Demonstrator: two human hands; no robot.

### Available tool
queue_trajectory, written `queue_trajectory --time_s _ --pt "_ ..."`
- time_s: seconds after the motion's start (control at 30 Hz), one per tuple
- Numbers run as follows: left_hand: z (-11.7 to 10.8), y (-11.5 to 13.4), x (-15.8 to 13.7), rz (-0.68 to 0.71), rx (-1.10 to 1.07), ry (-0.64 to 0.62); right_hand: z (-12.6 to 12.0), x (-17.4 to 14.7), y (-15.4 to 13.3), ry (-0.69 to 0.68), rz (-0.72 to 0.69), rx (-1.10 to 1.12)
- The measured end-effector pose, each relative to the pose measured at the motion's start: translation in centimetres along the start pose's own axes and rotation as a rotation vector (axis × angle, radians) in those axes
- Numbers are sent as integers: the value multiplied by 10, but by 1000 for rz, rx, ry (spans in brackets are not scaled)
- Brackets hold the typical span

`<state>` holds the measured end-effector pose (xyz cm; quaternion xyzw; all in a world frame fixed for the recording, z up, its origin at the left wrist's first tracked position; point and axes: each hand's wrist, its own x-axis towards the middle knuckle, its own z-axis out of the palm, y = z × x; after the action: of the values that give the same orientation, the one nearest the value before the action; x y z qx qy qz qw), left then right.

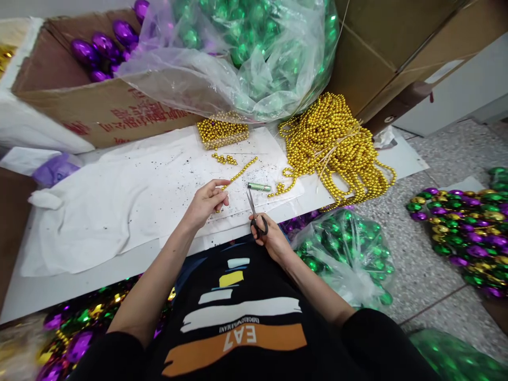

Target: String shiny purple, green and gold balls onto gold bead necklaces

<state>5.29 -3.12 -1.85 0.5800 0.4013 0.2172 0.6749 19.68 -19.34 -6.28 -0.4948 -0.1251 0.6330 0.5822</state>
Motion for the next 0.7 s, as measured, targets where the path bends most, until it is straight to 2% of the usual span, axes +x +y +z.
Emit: queue_trajectory --time_s 0.13,0.23,0.33,0.47,0.63,0.7 --pt "-2 -3 -1 6 -8 10 -4 -1 4 69 -68 -54" --pt "-3 -5 -1 36 -14 4 -7 -5 4 66 -132 -121" --pt "-3 -6 -1 63 -22 -23 -11 -11 2 22 -133 -187" --pt "-3 -4 -2 69 -60 -23 -25 -23 -2 -71 -28 -285" --pt "-6 0 -3 55 -127 11 -63 -40 -28 -295 235 -505" --pt "-8 0 -3 51 -154 27 -80 -38 -49 -250 200 -599"
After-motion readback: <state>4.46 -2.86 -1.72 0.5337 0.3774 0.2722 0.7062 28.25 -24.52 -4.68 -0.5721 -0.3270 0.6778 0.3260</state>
